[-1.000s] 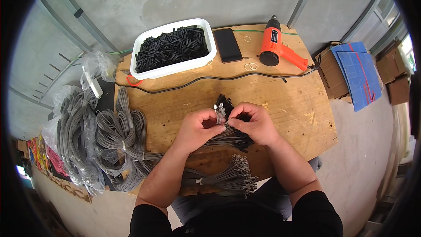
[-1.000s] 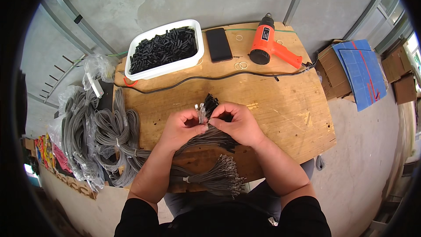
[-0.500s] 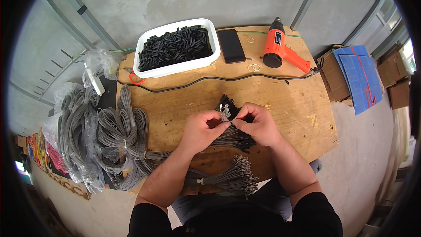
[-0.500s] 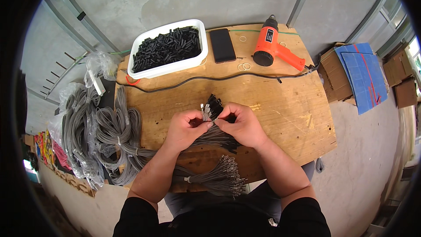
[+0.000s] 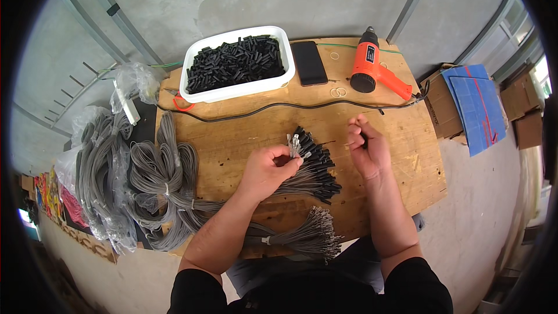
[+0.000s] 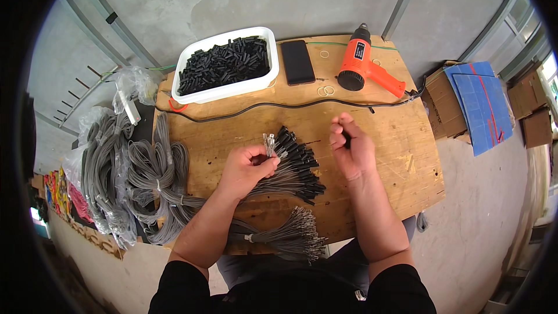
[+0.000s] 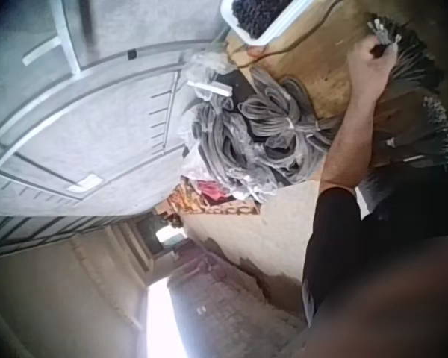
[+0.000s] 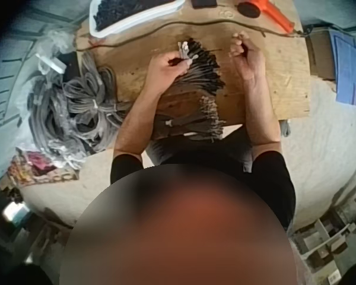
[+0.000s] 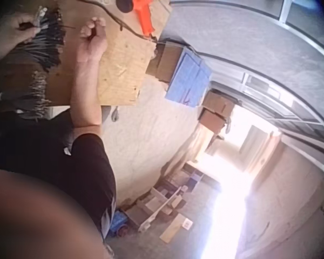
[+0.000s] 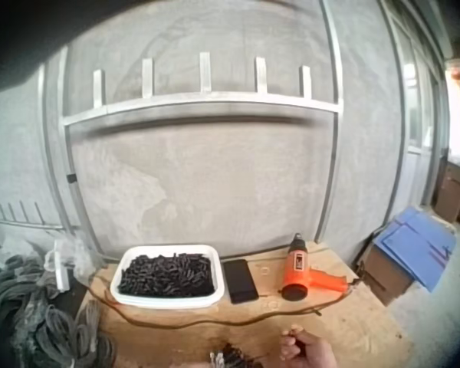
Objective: Manually sliding small black heat shrink tubes onto the ends of wires with pre-installed terminals.
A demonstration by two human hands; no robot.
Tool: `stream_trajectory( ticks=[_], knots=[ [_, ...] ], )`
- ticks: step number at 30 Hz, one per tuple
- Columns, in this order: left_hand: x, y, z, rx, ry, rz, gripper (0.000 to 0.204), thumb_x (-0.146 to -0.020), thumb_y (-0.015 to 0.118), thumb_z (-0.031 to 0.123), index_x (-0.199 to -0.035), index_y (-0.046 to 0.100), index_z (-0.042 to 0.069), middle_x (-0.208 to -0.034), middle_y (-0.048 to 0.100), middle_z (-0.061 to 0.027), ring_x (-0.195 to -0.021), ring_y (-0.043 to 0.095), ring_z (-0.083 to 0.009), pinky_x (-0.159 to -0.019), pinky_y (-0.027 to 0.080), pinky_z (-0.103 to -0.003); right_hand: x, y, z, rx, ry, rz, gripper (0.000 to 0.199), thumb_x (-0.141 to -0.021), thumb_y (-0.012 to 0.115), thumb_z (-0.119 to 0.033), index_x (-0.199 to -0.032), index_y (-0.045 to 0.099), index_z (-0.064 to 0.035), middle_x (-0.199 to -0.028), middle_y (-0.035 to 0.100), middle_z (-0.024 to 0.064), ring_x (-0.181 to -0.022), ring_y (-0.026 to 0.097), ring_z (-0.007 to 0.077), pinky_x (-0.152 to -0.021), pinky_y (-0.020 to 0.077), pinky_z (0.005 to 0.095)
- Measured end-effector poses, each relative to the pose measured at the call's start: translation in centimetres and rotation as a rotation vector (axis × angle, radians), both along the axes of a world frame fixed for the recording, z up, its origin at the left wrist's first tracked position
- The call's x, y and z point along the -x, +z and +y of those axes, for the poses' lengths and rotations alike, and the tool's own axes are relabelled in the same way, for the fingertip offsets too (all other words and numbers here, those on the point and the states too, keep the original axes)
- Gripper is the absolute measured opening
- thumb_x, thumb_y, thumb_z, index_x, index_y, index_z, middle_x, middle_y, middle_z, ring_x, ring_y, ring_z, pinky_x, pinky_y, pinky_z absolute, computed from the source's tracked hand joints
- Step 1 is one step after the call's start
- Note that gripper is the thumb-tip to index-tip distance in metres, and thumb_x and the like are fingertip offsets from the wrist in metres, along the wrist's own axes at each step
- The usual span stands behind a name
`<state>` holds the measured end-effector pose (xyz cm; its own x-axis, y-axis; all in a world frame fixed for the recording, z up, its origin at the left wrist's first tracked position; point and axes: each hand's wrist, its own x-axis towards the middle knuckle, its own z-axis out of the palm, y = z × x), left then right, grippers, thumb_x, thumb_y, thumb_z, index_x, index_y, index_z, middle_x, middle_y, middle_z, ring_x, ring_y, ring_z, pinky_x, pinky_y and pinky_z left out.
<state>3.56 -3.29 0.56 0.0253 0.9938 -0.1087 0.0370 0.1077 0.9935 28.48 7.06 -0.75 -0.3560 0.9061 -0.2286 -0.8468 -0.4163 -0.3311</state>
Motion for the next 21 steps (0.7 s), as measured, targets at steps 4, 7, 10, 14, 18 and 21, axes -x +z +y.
stream_trajectory(
  ticks=[4, 7, 10, 14, 18, 21],
  knots=[
    [0.0, -0.2, 0.1, 0.014, 0.005, -0.034, 0.012, -0.090, 0.073, 0.011, -0.094, 0.071, 0.000, -0.073, 0.067, 0.0012, -0.067, 0.058, -0.0026, -0.060, 0.045, -0.020, 0.2, 0.5, 0.0, 0.088, -0.087, -0.175, 0.020, -0.097, 0.046, 0.004, -0.113, 0.057, 0.0051, -0.105, 0.061, 0.0156, -0.091, 0.060, 0.0228, -0.077, 0.0521, 0.0264],
    [0.1, -0.4, 0.0, 0.016, -0.008, -0.037, 0.012, -0.091, 0.073, 0.011, -0.094, 0.071, -0.001, -0.074, 0.067, 0.0012, -0.067, 0.059, -0.0030, -0.060, 0.045, -0.020, 0.6, 1.4, -0.4, 0.022, 0.012, -0.143, 0.021, -0.098, 0.045, 0.005, -0.114, 0.058, 0.0052, -0.108, 0.061, 0.0162, -0.091, 0.060, 0.0217, -0.078, 0.0521, 0.0254],
    [0.1, -0.3, 0.0, 0.020, -0.015, -0.041, 0.011, -0.091, 0.073, 0.010, -0.094, 0.070, -0.001, -0.075, 0.066, 0.0019, -0.067, 0.059, -0.0034, -0.060, 0.046, -0.020, 0.7, 1.4, -0.6, -0.028, 0.043, -0.148, 0.020, -0.101, 0.045, 0.001, -0.117, 0.057, 0.0020, -0.107, 0.063, 0.0152, -0.086, 0.059, 0.0176, -0.071, 0.0510, 0.0221],
    [0.1, -0.5, 0.1, 0.027, -0.021, -0.114, 0.011, -0.091, 0.073, 0.009, -0.095, 0.069, 0.000, -0.076, 0.066, 0.0014, -0.067, 0.059, -0.0042, -0.060, 0.046, -0.020, 1.3, 1.0, -1.2, -0.041, 0.119, -0.186, 0.014, -0.104, 0.048, -0.005, -0.114, 0.057, -0.0040, -0.101, 0.066, 0.0131, -0.076, 0.057, 0.0137, -0.058, 0.0454, 0.0193],
    [0.0, -0.1, 0.1, 0.029, -0.015, -0.142, 0.012, -0.091, 0.074, 0.009, -0.096, 0.069, -0.001, -0.076, 0.066, 0.0003, -0.067, 0.060, -0.0050, -0.060, 0.047, -0.020, 2.2, 2.0, -2.2, -0.124, 0.247, -0.318, 0.010, -0.103, 0.055, -0.012, -0.108, 0.061, -0.0057, -0.093, 0.068, 0.0110, -0.067, 0.055, 0.0112, -0.051, 0.0390, 0.0191],
    [0.1, -0.1, 0.1, 0.026, -0.006, -0.146, 0.014, -0.090, 0.074, 0.010, -0.097, 0.070, -0.002, -0.075, 0.066, 0.0000, -0.066, 0.060, -0.0052, -0.060, 0.048, -0.021, 2.9, 2.4, -3.0, -0.197, 0.304, -0.453, 0.012, -0.103, 0.056, -0.015, -0.106, 0.063, -0.0048, -0.085, 0.067, 0.0082, -0.061, 0.053, 0.0105, -0.049, 0.0353, 0.0198]
  ],
)
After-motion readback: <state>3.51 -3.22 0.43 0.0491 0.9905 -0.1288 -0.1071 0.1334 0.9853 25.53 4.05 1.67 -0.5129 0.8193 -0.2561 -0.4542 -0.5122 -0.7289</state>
